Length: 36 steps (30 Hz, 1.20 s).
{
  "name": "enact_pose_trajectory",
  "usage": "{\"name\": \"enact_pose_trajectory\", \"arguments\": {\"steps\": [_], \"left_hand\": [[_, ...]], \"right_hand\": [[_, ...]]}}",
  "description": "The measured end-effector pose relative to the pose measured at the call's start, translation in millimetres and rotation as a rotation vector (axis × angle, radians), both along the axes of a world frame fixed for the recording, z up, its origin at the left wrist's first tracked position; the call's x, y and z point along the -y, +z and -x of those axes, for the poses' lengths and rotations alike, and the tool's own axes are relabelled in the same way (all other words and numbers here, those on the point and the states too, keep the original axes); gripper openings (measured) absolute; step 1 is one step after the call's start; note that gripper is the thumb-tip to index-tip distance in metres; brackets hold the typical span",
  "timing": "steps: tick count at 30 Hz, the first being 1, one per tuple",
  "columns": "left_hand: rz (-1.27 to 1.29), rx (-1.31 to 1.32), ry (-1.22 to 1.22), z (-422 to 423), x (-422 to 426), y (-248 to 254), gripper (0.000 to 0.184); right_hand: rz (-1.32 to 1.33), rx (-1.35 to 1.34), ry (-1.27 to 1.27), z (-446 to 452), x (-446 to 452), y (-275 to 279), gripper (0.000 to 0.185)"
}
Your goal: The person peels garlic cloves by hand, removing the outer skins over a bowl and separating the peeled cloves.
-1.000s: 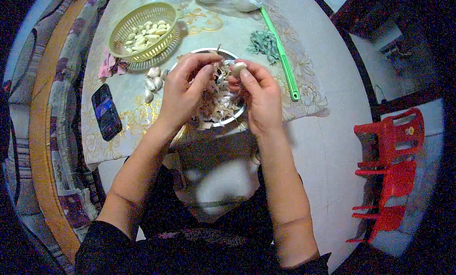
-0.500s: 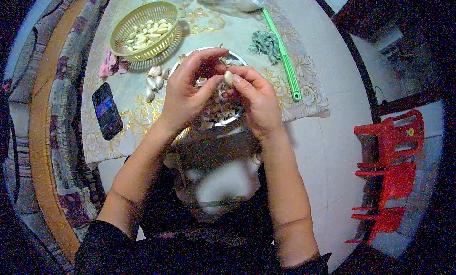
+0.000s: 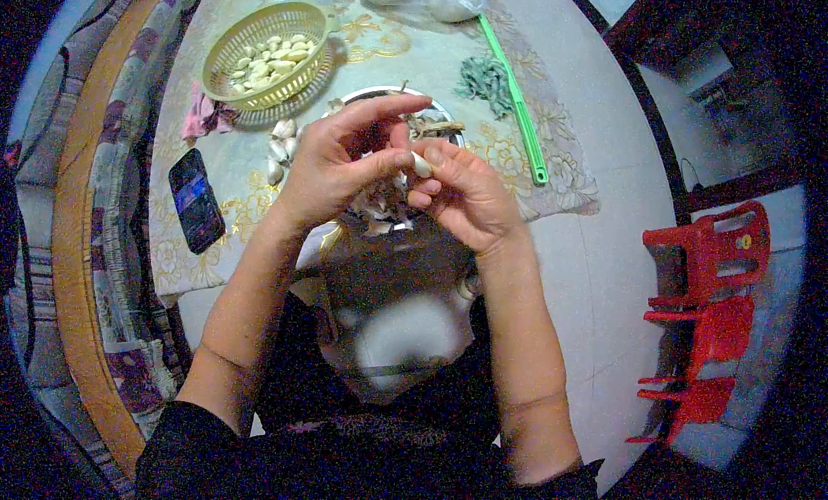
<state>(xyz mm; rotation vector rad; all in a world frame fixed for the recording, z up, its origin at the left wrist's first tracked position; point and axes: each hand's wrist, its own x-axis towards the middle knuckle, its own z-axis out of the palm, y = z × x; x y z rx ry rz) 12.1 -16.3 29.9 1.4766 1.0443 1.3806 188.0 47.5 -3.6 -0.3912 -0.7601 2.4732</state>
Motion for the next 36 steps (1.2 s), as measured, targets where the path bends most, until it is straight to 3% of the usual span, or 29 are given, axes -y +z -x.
{"name": "enact_pose_trajectory", "arguments": {"steps": [8, 15, 19, 22, 25, 36], "left_hand": [[-0.063, -0.092, 0.090, -0.8, -4.3, -13.3, 0.041], [0.022, 0.239, -0.072, -8.3, -3.5, -9.5, 0.042], [0.001, 0.114, 0.048, -4.0, -7.6, -15.0, 0.037], [-0.026, 0.094, 0.195, -11.0, -8.5, -16.4, 0.029], [-0.232, -0.102, 0.297, -10.8, -12.6, -20.9, 0.028], [-0.301, -0.267, 0.328, -16.5, -8.2, -18.9, 0.034]], "right_hand": [[0.083, 0.024, -0.092, 4.9, 4.4, 1.4, 0.024], [0.089, 0.090, -0.317, 3.6, -5.1, -6.0, 0.024], [0.032, -0.016, -0.259, 1.0, -4.9, -4.7, 0.024], [0.018, 0.058, -0.304, 4.4, -2.1, 0.2, 0.025], [-0.022, 0.104, -0.261, 5.4, -1.2, 2.4, 0.027], [0.017, 0.097, -0.265, 11.0, 4.4, 2.0, 0.027]]}}
